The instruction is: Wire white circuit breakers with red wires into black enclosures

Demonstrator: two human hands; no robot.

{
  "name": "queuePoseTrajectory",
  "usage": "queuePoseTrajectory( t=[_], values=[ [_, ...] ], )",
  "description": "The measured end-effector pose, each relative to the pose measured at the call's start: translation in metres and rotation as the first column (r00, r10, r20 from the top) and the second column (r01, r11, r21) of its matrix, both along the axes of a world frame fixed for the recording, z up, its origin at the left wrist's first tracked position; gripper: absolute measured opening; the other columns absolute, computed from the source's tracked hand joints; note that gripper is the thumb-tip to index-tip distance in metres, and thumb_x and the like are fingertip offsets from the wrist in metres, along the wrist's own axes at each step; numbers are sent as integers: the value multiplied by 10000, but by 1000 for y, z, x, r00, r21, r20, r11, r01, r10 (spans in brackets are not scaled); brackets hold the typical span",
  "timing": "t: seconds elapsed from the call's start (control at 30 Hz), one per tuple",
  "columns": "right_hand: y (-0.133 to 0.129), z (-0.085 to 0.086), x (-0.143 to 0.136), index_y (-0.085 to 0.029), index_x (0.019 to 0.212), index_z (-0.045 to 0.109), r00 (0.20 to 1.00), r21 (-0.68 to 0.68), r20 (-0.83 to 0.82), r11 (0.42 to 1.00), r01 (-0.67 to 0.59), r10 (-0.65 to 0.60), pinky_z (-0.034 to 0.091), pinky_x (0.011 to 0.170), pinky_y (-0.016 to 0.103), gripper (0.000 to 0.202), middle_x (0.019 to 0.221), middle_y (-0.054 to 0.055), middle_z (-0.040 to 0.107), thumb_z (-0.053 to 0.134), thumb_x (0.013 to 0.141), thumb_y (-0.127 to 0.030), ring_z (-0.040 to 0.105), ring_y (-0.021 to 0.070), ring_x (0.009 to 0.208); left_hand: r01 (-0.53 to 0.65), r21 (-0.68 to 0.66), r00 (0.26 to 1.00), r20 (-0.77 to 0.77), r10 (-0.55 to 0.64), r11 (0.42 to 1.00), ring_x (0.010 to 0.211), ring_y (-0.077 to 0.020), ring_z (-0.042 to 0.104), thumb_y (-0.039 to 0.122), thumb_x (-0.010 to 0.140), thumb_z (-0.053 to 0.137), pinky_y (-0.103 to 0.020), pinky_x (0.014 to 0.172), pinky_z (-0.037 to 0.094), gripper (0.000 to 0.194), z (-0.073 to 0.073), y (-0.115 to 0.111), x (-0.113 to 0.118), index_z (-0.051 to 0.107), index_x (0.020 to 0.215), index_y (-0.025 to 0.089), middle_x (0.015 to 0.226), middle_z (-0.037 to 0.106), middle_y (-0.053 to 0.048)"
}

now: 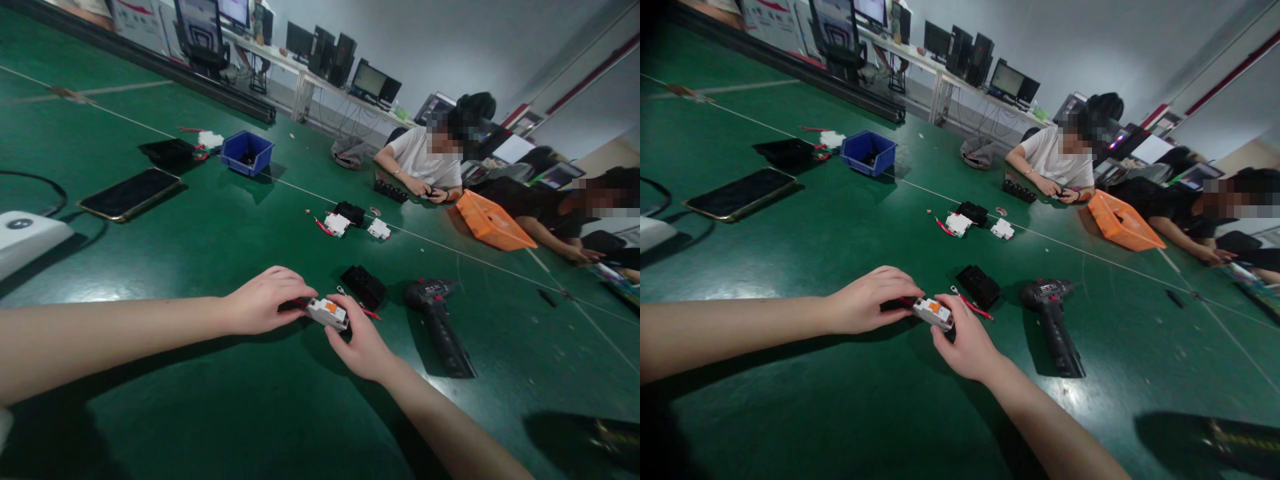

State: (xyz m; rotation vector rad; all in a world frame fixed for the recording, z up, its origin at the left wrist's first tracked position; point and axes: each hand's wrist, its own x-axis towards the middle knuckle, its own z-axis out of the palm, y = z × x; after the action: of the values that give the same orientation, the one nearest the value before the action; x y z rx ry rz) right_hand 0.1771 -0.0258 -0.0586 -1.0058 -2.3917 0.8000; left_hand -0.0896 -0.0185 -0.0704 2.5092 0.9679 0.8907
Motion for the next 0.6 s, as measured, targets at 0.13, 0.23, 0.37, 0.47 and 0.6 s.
queuePoseTrajectory(
  t=[0.13,0.23,0.37,0.47,0.6],
  values=[
    [0,0,-2,-217,1319,455,999,53,27,998,-40,39,519,980,469,385,1237,130,601,532,946,-159,594,272,1128,30,-35,999,18,-30,999,1020,-169,676,250,994,569,-340,947,476,239,1,3,0,686,1203,248,1066,756,-25],
    [0,0,-3,-205,1295,476,997,65,37,996,-66,64,518,980,475,362,1210,135,600,522,940,-147,589,271,1107,43,-36,998,41,-42,998,1011,-170,691,294,999,573,-334,935,486,253,0,3,0,686,1218,235,1082,763,-39],
    [1,-1,-2,-204,1296,483,998,43,27,997,-64,63,516,995,480,365,1228,141,596,534,938,-155,584,272,1131,36,-37,999,41,-35,999,1026,-186,703,335,975,619,-336,935,497,293,-2,3,-1,674,1243,230,1109,765,-50],
    [1,0,-2,-202,1323,457,996,49,52,996,-71,69,503,1026,501,404,1271,153,582,558,933,-170,570,284,1180,43,-33,999,34,-42,999,1026,-189,707,344,977,618,-330,918,499,310,-3,3,0,666,1263,234,1125,764,-54],
    [0,1,-4,-191,1332,429,992,77,100,993,-91,83,493,1044,529,445,1294,164,578,592,918,-204,561,303,1209,21,-51,1000,15,-20,998,972,-170,708,317,972,625,-316,879,483,254,-2,5,1,690,1210,253,1074,771,-26]
  ],
)
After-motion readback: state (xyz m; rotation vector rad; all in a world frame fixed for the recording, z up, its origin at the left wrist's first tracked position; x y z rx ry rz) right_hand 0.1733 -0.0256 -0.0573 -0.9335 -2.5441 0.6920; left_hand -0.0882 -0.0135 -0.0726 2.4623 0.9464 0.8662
